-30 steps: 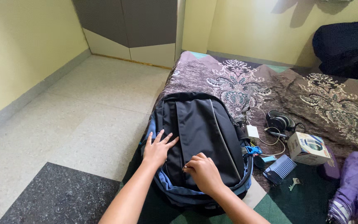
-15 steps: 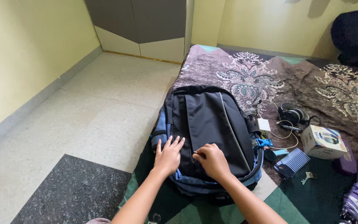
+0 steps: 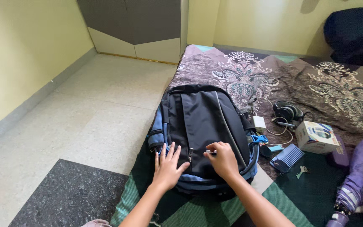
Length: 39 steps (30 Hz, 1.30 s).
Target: The person packs a backpack with daily essentials. They place a pink bottle, a pink tube, and a small box into the front pocket, then put a comb, headphones, and a charging cable into the main compartment.
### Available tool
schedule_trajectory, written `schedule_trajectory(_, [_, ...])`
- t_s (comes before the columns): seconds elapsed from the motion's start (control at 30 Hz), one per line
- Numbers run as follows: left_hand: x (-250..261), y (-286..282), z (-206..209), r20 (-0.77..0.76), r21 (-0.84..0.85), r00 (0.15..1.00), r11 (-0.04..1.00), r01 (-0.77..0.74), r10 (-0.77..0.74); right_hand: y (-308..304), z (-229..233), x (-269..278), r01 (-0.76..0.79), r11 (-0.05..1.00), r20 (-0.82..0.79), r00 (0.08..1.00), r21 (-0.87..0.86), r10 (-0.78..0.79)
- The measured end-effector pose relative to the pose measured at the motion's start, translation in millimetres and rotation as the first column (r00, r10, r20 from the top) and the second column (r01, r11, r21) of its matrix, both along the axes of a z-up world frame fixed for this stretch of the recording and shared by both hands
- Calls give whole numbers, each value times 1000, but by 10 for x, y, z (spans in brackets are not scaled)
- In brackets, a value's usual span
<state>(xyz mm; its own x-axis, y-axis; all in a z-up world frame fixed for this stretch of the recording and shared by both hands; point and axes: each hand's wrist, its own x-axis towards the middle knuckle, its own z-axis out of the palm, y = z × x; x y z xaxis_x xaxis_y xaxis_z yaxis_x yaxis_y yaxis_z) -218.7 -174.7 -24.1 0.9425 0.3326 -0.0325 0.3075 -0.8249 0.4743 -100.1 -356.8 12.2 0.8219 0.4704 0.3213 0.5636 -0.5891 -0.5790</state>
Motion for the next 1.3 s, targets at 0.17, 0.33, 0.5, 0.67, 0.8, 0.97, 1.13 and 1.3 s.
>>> schedule_trajectory(0.17, [-35, -31, 37, -3, -4, 1000, 1000, 12, -12, -370, -64, 173, 135, 991, 140, 981, 23, -137])
schedule_trajectory(0.33, [-58, -40, -9, 26, -24, 1000, 1000, 2, -1, -853, -247, 359, 269, 963, 227, 936, 27, -268])
schedule_trajectory(0.5, [-71, -105, -110, 125, -39, 992, 999, -29, 34, -1208, -488, 504, 387, 917, -52, 922, 96, -384])
schedule_trajectory(0.67, [-95, -162, -145, 130, -4, 991, 1000, -23, 23, -1360, -675, 480, 485, 854, -472, 808, 190, -354])
schedule_trajectory(0.8, [-134, -197, -158, 153, 14, 988, 1000, -16, 14, -1425, -789, 441, 488, 842, -553, 778, 232, -298])
schedule_trajectory(0.97, [-169, -251, -141, 121, 39, 992, 999, -27, 22, -1450, -927, 433, 427, 823, -545, 820, 374, -178])
schedule_trajectory(1.13, [-219, -333, -154, 137, 104, 990, 994, -35, 21, -1478, -1054, 432, 402, 791, -553, 827, 461, -98])
schedule_trajectory(1.3, [-230, -398, -166, 136, 201, 991, 979, -35, 8, -1466, -1113, 420, 396, 773, -549, 833, 496, -74])
